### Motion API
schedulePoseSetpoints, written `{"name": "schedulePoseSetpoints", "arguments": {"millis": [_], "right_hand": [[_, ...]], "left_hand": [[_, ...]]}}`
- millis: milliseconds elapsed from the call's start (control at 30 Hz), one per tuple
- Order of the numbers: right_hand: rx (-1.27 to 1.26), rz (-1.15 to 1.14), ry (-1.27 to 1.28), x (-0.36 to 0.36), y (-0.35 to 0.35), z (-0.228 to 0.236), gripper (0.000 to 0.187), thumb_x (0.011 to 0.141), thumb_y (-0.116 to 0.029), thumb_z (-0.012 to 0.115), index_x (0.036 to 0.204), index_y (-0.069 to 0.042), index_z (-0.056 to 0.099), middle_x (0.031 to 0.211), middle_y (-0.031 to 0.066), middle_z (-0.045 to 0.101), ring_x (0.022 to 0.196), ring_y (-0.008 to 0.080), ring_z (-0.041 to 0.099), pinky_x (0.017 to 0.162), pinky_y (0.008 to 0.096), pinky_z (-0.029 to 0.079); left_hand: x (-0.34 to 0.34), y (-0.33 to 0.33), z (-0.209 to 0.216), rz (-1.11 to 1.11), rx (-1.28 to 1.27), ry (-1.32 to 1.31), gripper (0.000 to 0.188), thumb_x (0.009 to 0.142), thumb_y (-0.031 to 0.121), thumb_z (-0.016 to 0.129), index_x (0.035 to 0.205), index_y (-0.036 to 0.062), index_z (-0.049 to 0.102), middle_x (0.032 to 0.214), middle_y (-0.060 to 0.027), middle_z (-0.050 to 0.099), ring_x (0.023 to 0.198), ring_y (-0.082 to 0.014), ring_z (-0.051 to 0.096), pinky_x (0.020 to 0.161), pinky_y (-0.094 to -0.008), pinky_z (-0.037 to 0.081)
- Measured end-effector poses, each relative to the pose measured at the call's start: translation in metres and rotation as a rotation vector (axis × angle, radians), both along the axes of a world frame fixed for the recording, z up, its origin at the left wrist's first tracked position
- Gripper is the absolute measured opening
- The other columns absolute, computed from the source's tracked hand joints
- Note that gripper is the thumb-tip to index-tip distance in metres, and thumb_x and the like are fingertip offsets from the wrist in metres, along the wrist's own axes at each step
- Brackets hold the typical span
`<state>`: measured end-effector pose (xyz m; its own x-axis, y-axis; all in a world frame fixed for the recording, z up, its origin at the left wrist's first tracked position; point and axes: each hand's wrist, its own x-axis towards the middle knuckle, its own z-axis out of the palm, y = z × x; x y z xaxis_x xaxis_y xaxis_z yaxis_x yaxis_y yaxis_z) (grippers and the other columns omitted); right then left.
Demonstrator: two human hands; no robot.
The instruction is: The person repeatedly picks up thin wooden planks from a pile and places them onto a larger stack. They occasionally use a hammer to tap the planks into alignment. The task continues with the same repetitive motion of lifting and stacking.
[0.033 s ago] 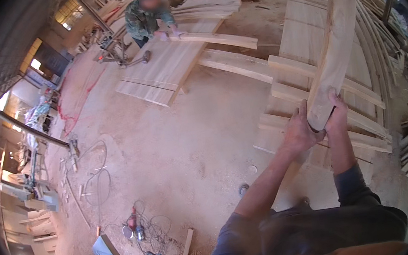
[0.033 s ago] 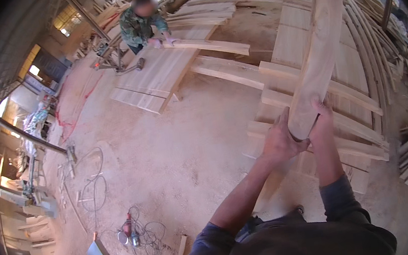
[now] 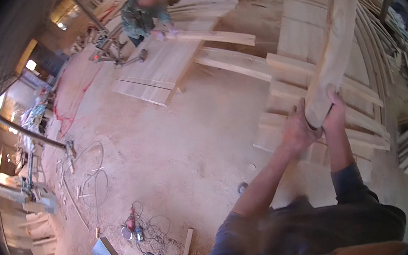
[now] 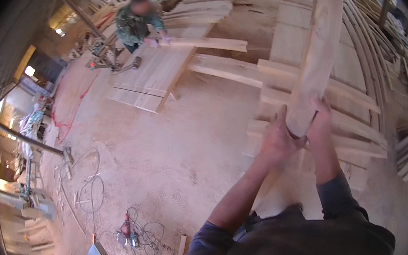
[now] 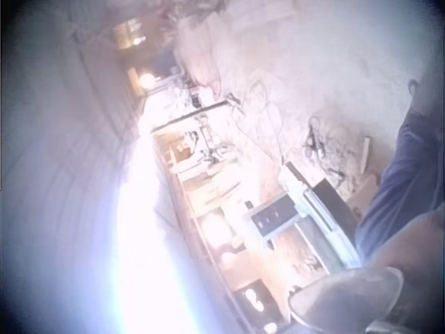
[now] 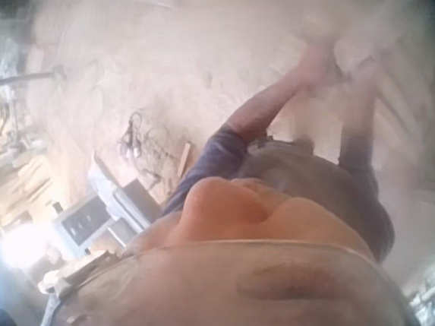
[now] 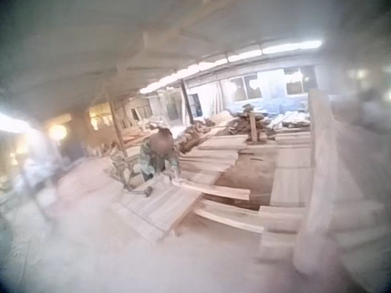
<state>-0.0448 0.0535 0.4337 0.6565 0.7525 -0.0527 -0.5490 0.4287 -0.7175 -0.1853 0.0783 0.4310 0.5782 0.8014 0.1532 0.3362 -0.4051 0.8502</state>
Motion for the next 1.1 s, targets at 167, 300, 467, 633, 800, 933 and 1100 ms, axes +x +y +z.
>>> {"name": "schedulePoseSetpoints", "arguments": {"millis": [167,300,467,633,800,933,1100], "right_hand": [[0.186,-0.022,0.116,-0.033,0.041,-0.029,0.049,0.093,-0.027,0.063,0.13,0.001,0.051,0.117,0.0125,0.063,0.106,0.028,0.061,0.094,0.0448,0.049],[0.118,-0.053,0.12,-0.059,0.066,-0.025,0.053,0.093,-0.031,0.064,0.133,0.0,0.049,0.124,0.0122,0.061,0.113,0.0299,0.058,0.1,0.0474,0.045],[0.218,0.051,0.023,0.059,0.04,-0.06,0.061,0.087,-0.035,0.065,0.135,-0.002,0.05,0.132,0.0141,0.057,0.124,0.0317,0.051,0.106,0.0502,0.038],[0.005,-0.383,0.239,0.065,0.049,-0.067,0.055,0.092,-0.036,0.061,0.137,-0.007,0.051,0.137,0.0128,0.054,0.132,0.0313,0.045,0.109,0.0524,0.034],[-0.298,-0.618,-0.035,0.108,0.008,-0.167,0.055,0.094,-0.033,0.061,0.141,-0.007,0.05,0.14,0.0127,0.052,0.128,0.0318,0.049,0.11,0.0493,0.036],[-0.745,-0.842,-0.77,0.108,-0.042,-0.239,0.063,0.09,-0.043,0.066,0.138,-0.005,0.051,0.14,0.013,0.051,0.125,0.0311,0.052,0.107,0.0468,0.041],[-0.552,-0.866,0.385,0.069,-0.014,-0.193,0.062,0.091,-0.049,0.063,0.134,-0.005,0.054,0.135,0.0151,0.055,0.121,0.0348,0.055,0.102,0.0484,0.046]], "left_hand": [[-0.061,0.036,-0.024,0.049,0.103,0.044,0.08,0.069,0.023,0.078,0.137,0.003,0.041,0.112,-0.0233,0.058,0.103,-0.0434,0.059,0.088,-0.0503,0.05],[-0.101,0.088,-0.035,-0.039,0.161,0.1,0.074,0.066,0.02,0.076,0.133,0.0055,0.046,0.11,-0.0216,0.059,0.103,-0.0406,0.06,0.087,-0.05,0.051],[-0.134,0.154,-0.06,-0.19,0.177,0.169,0.066,0.066,0.017,0.074,0.128,0.0081,0.052,0.111,-0.0196,0.061,0.102,-0.0386,0.062,0.088,-0.0473,0.051],[-0.169,0.237,-0.1,-0.366,0.217,0.358,0.068,0.065,0.019,0.077,0.127,0.0092,0.053,0.111,-0.017,0.061,0.105,-0.0359,0.061,0.091,-0.0457,0.05],[-0.164,0.34,-0.122,-0.63,0.258,0.458,0.066,0.063,0.02,0.079,0.123,0.0093,0.055,0.105,-0.0166,0.061,0.104,-0.0355,0.06,0.092,-0.0437,0.047],[-0.143,0.405,-0.142,-0.798,0.251,0.512,0.056,0.064,0.017,0.077,0.116,0.0086,0.058,0.102,-0.0173,0.062,0.102,-0.0359,0.059,0.09,-0.0438,0.047],[-0.134,0.443,-0.183,-0.922,0.263,0.555,0.051,0.066,0.013,0.072,0.115,0.0084,0.061,0.105,-0.0173,0.061,0.101,-0.0344,0.06,0.088,-0.042,0.048]]}}
